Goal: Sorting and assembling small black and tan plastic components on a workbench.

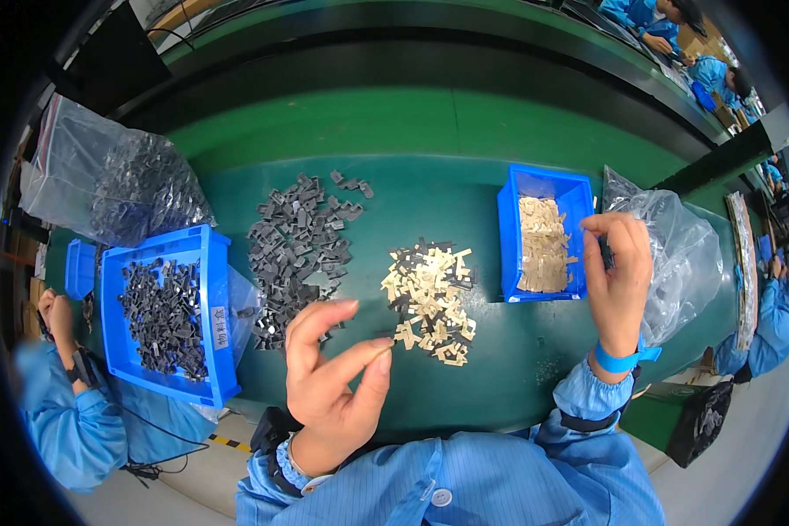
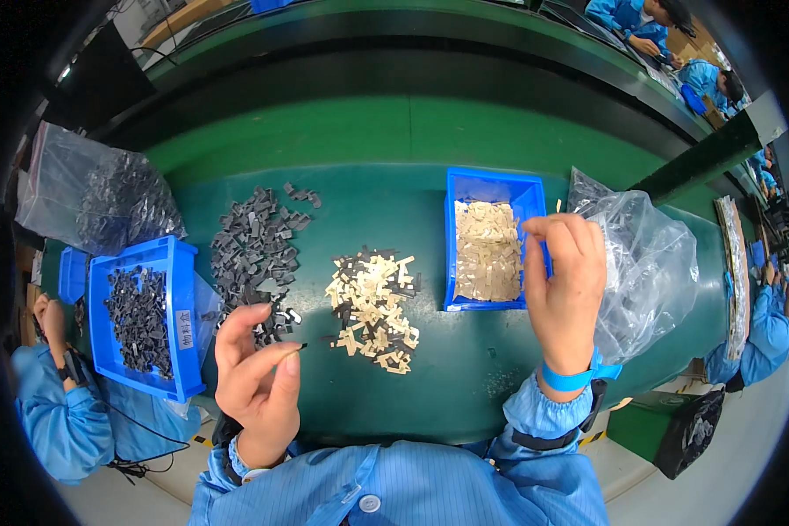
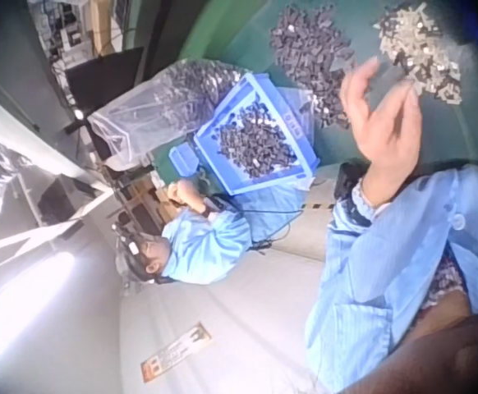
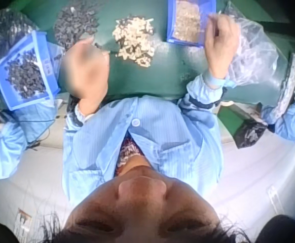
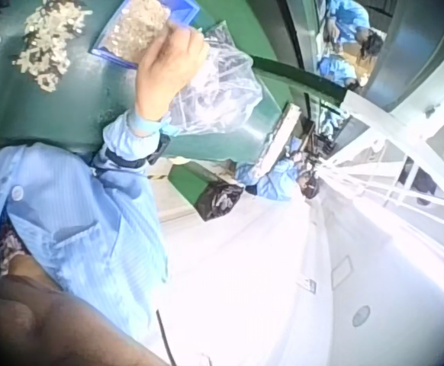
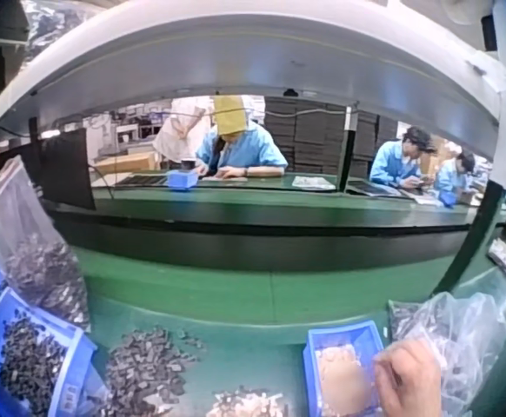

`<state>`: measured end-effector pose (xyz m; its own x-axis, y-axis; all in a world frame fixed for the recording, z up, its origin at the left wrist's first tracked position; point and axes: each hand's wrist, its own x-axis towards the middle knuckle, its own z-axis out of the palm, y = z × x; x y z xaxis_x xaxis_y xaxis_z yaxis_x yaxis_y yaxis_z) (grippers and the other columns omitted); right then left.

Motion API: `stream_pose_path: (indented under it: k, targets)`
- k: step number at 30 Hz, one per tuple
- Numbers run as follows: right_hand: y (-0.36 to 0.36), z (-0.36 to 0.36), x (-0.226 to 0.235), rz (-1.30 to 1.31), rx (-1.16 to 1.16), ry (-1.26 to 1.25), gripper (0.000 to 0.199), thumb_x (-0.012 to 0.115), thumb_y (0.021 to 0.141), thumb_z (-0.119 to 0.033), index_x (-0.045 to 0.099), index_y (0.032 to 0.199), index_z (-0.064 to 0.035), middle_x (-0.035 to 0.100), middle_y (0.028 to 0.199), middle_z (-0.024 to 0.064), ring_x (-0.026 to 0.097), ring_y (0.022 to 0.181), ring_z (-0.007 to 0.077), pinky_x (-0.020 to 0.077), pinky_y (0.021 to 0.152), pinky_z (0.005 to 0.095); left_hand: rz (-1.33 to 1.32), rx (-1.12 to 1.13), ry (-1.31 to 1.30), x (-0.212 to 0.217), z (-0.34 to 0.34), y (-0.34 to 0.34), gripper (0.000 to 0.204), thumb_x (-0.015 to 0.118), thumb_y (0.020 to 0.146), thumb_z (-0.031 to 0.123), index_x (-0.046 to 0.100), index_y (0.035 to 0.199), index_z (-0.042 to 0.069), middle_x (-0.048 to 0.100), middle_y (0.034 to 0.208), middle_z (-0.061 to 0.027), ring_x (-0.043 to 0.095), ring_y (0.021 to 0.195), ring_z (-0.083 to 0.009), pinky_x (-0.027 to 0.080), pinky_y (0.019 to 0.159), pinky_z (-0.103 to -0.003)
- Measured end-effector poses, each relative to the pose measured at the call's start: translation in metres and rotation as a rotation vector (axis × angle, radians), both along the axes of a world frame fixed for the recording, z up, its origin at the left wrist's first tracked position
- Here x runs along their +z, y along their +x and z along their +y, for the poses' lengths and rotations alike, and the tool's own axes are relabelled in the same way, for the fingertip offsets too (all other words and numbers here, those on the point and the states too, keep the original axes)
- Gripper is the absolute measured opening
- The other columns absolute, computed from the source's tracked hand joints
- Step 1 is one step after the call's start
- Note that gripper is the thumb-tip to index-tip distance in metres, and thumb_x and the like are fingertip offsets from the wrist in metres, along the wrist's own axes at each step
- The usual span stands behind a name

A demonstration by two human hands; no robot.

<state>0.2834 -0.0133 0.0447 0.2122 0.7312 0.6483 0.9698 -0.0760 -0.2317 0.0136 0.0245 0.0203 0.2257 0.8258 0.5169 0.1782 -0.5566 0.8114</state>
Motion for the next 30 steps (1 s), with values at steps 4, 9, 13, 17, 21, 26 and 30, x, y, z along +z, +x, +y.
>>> stream_pose_path:
  k: [4, 9, 13, 17, 21, 26, 30]
  targets:
    - [-0.006, -0.005, -0.001, 0.179, 0.011, -0.023, 0.005, 0.061, 0.071, 0.002, 0.058, 0.074, -0.0021, 0.057, 0.075, 0.0097, 0.051, 0.07, 0.026, 0.0401, 0.062, 0.0338, 0.215, 0.037, 0.291, 0.002, -0.004, -0.005, 0.02, 0.072, 0.063, 0.008, 0.066, 0.082, 0.012, 0.053, 0.097, -0.0079, 0.05, 0.091, -0.0263, 0.039, 0.083, -0.043]
    - [-0.045, -0.004, 0.007, 0.716, 0.684, -0.261, 0.008, 0.064, 0.074, -0.004, 0.061, 0.081, -0.0019, 0.057, 0.079, 0.0069, 0.052, 0.075, 0.0228, 0.0406, 0.069, 0.0316, 0.394, -0.03, 0.643, -0.004, -0.017, -0.01, 0.026, 0.07, 0.061, 0.009, 0.067, 0.084, 0.019, 0.051, 0.09, 0.0013, 0.05, 0.088, -0.0174, 0.034, 0.091, -0.045]
    - [-0.069, 0.0, -0.012, 0.945, 1.037, -0.523, 0.008, 0.061, 0.08, -0.011, 0.06, 0.083, -0.004, 0.054, 0.082, 0.0058, 0.05, 0.079, 0.021, 0.0395, 0.071, 0.031, 0.399, -0.1, 0.752, -0.007, -0.018, -0.008, 0.022, 0.067, 0.063, 0.011, 0.067, 0.083, 0.019, 0.05, 0.087, 0.0033, 0.05, 0.088, -0.0143, 0.032, 0.092, -0.045]
    - [-0.071, 0.0, -0.016, 0.984, 1.061, -0.544, 0.008, 0.061, 0.081, -0.013, 0.059, 0.081, -0.0046, 0.053, 0.08, 0.0056, 0.05, 0.079, 0.0209, 0.0394, 0.072, 0.0314, 0.411, -0.113, 0.78, -0.009, -0.021, -0.012, 0.02, 0.067, 0.063, 0.012, 0.068, 0.082, 0.019, 0.051, 0.086, 0.0042, 0.05, 0.087, -0.0134, 0.032, 0.092, -0.045]
    - [-0.069, 0.001, -0.017, 1.006, 1.094, -0.58, 0.007, 0.063, 0.079, -0.011, 0.06, 0.08, -0.0044, 0.054, 0.08, 0.0051, 0.051, 0.079, 0.0203, 0.0392, 0.07, 0.0317, 0.431, -0.136, 0.794, -0.013, -0.02, -0.013, 0.021, 0.067, 0.063, 0.012, 0.068, 0.083, 0.019, 0.051, 0.086, 0.004, 0.05, 0.088, -0.0133, 0.031, 0.092, -0.045]
    - [-0.071, -0.001, -0.021, 0.988, 1.128, -0.579, 0.005, 0.064, 0.078, -0.008, 0.06, 0.078, -0.0041, 0.055, 0.08, 0.0046, 0.051, 0.077, 0.0202, 0.0392, 0.069, 0.0319, 0.466, -0.18, 0.753, -0.013, -0.024, -0.015, 0.021, 0.067, 0.064, 0.011, 0.067, 0.084, 0.017, 0.051, 0.087, 0.0027, 0.05, 0.087, -0.014, 0.031, 0.092, -0.045]
    - [-0.082, -0.002, -0.026, 0.92, 1.025, -0.535, 0.007, 0.061, 0.078, -0.007, 0.055, 0.078, -0.0035, 0.053, 0.078, 0.0056, 0.051, 0.075, 0.0214, 0.0405, 0.067, 0.0321, 0.56, -0.123, 0.628, -0.015, -0.017, -0.016, 0.025, 0.072, 0.063, 0.02, 0.065, 0.087, 0.015, 0.05, 0.089, -0.0023, 0.05, 0.086, -0.0205, 0.033, 0.091, -0.047]
